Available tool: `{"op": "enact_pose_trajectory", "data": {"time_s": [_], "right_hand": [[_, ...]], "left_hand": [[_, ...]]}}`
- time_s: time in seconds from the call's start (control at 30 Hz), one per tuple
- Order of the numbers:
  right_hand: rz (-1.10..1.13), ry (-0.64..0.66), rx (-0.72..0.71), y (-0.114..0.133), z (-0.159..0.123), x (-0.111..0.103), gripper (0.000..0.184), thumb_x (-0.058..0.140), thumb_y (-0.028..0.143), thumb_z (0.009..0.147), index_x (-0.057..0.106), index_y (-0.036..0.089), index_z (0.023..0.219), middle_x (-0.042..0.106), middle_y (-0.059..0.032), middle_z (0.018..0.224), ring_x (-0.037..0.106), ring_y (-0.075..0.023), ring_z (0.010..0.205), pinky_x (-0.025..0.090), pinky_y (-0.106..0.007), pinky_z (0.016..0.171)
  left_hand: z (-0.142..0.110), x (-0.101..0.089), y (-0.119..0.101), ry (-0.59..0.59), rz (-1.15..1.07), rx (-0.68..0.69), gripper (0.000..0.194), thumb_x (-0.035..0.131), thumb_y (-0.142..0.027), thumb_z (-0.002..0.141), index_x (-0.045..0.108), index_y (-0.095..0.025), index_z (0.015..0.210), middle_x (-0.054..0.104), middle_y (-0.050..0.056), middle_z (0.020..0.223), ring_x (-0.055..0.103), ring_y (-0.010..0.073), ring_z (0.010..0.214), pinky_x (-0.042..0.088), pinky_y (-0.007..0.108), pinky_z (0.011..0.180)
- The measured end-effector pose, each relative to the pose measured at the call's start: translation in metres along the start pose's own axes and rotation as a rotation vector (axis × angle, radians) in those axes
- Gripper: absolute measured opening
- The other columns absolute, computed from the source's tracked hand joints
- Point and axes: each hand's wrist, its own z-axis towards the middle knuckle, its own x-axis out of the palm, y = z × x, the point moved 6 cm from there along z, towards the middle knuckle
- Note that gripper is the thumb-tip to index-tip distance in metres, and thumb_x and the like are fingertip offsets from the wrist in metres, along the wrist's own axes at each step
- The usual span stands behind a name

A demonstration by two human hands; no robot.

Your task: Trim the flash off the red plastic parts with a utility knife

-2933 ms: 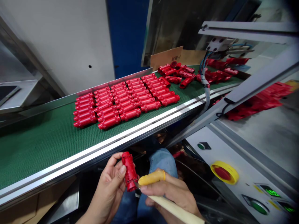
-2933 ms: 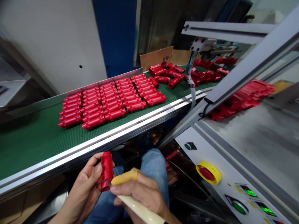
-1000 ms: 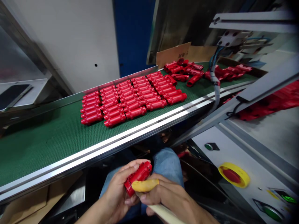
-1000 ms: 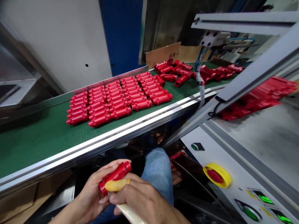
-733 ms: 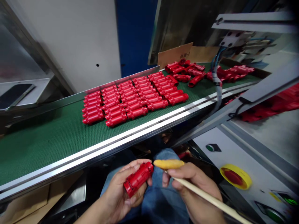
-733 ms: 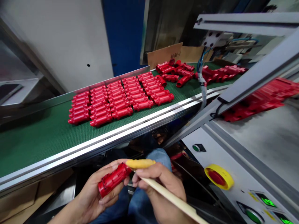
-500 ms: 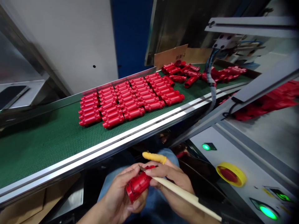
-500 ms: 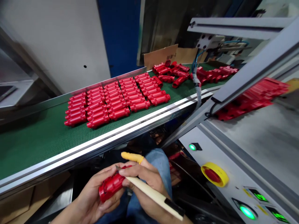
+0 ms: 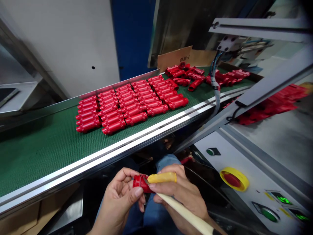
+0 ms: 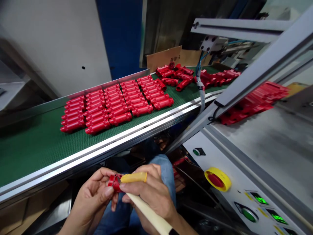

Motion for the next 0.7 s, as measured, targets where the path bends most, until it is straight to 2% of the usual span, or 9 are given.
{"op": "enact_pose_trajectory", "data": {"time_s": [0.37,0.53,0.7], "right_hand": [[0.029,-0.006,0.012,-0.001,-0.004,0.003,0.018,0.069,0.017,0.094,0.072,0.022,0.111,0.076,-0.0037,0.102,0.065,-0.0169,0.095,0.052,-0.034,0.085],[0.042,-0.022,0.051,-0.004,-0.011,0.008,0.028,0.072,0.01,0.089,0.07,0.023,0.114,0.075,-0.0027,0.105,0.063,-0.0169,0.097,0.049,-0.035,0.089],[0.0,-0.025,0.056,-0.001,-0.013,0.007,0.026,0.07,0.008,0.088,0.068,0.021,0.111,0.074,-0.0021,0.103,0.06,-0.0164,0.096,0.045,-0.036,0.09]], "left_hand": [[-0.005,0.005,-0.002,-0.007,-0.022,0.003,0.035,0.092,-0.03,0.073,0.069,-0.015,0.095,0.069,0.003,0.073,0.063,0.0133,0.056,0.056,0.025,0.049],[-0.004,0.007,-0.002,-0.006,-0.025,0.008,0.033,0.092,-0.029,0.074,0.07,-0.015,0.094,0.069,0.002,0.072,0.062,0.012,0.055,0.056,0.024,0.049],[-0.004,0.006,-0.003,-0.014,-0.059,0.042,0.031,0.092,-0.029,0.073,0.07,-0.016,0.091,0.073,0.005,0.087,0.064,0.0118,0.055,0.054,0.023,0.047]]}}
